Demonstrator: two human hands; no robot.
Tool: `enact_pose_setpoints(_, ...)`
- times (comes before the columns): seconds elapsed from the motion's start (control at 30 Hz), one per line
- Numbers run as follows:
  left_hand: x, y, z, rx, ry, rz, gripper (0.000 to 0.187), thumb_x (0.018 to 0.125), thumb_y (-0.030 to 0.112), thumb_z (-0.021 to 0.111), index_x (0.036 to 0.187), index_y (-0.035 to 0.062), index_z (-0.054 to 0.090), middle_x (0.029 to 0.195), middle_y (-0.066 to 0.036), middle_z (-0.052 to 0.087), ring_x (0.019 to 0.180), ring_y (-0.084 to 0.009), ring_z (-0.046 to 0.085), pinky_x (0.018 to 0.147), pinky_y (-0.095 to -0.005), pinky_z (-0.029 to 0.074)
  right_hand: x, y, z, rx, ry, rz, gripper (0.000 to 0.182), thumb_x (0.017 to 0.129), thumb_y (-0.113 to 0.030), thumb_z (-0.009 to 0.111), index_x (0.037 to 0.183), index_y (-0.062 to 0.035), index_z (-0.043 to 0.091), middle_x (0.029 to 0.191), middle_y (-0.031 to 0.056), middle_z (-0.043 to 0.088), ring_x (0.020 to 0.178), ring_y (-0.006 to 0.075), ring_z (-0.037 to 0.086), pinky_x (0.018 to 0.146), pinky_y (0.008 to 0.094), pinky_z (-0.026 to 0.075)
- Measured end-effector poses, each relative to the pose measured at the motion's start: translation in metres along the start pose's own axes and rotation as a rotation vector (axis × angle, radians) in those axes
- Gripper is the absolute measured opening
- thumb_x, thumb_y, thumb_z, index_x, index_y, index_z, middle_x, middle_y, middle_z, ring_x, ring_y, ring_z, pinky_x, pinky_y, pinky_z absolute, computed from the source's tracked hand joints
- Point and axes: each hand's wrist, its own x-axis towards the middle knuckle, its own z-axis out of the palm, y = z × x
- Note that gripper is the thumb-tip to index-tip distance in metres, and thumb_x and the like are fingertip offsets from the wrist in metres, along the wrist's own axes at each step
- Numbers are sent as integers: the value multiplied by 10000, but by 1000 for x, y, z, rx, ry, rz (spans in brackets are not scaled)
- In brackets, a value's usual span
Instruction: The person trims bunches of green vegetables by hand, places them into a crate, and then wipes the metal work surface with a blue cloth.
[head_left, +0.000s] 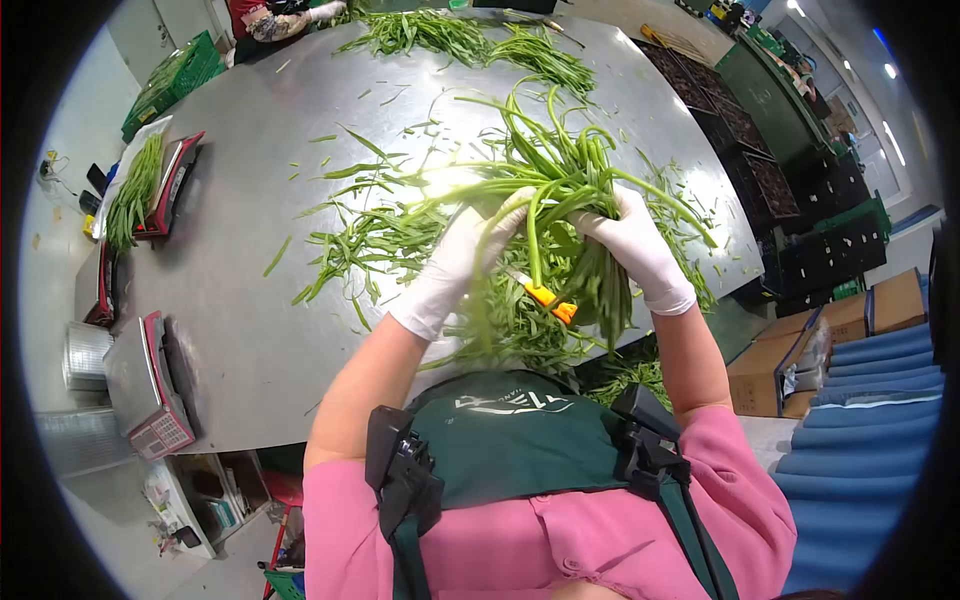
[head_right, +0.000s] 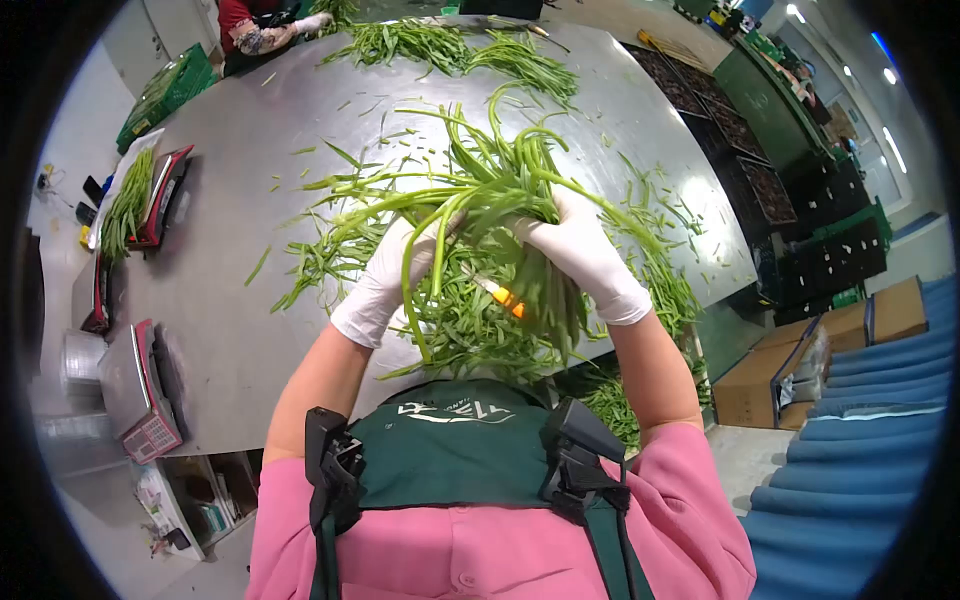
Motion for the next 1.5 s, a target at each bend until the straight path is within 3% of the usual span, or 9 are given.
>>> enact_pose_setpoints(0.1,-6,-3,-19,213,27,126,349,963,304,563,1163,33,656,1036,-187,701,880,-225,684,735,-343,532,-4,-2,-17,-48,70,-9,334,842,-100,598,1159,-1,634,1002,43,659,930,103,574,812,279,483)
enact_pose_setpoints(0.13,-3,-38,-18,-58,240,226,341,987,326,565,908,2,636,746,-20,617,679,-123,577,664,-279,486,-6,5,-39,-8,59,100,327,848,-109,599,1153,6,632,980,46,656,893,106,582,782,274,490)
enact_pose_setpoints(0.27,-19,-76,-97,-50,318,-125,389,1021,360,489,747,93,557,647,57,495,569,-46,440,524,-242,368,-25,-2,-57,166,262,101,311,847,-123,633,1123,21,631,865,19,631,695,99,583,604,234,495)
enact_pose_setpoints(0.47,-53,-90,-115,1460,139,226,454,878,398,677,1111,10,638,1047,-183,676,941,-289,662,818,-404,508,-25,3,-58,274,234,132,190,851,-154,642,993,-28,639,807,-24,583,693,74,516,611,234,424)
enact_pose_setpoints(0.7,-21,3,-81,-205,43,-7,664,909,364,694,1380,-40,457,1181,-141,637,1055,-186,610,954,-306,467,-12,4,-44,64,175,45,134,836,-141,611,904,-27,628,748,-12,545,674,76,479,598,243,390)
enact_pose_setpoints(0.83,-7,35,-50,44,19,-23,764,837,331,765,1438,19,410,1167,-177,641,1006,-170,620,884,-301,500,-20,-14,-33,58,176,35,125,864,-135,619,921,-25,633,765,-22,551,695,65,484,610,234,396)
enact_pose_setpoints(1.1,4,16,-18,0,268,184,190,851,141,727,995,19,747,731,-79,720,670,-82,656,627,-249,510,-25,-3,-36,104,183,96,151,874,-134,630,978,-26,647,774,-42,547,689,47,473,610,220,396)
enact_pose_setpoints(1.4,6,-38,-92,766,470,43,184,827,82,708,1008,47,708,838,-118,713,764,-217,692,715,-318,533,-38,12,-66,293,308,113,159,862,-119,622,980,-16,650,807,-13,589,723,82,519,656,237,425)
enact_pose_setpoints(1.5,-1,-56,-83,919,441,427,498,784,55,723,1267,101,612,1119,-106,686,1000,-305,663,882,-390,507,-35,12,-67,274,338,73,141,863,-116,627,966,-23,650,797,-17,584,723,79,521,653,237,427)
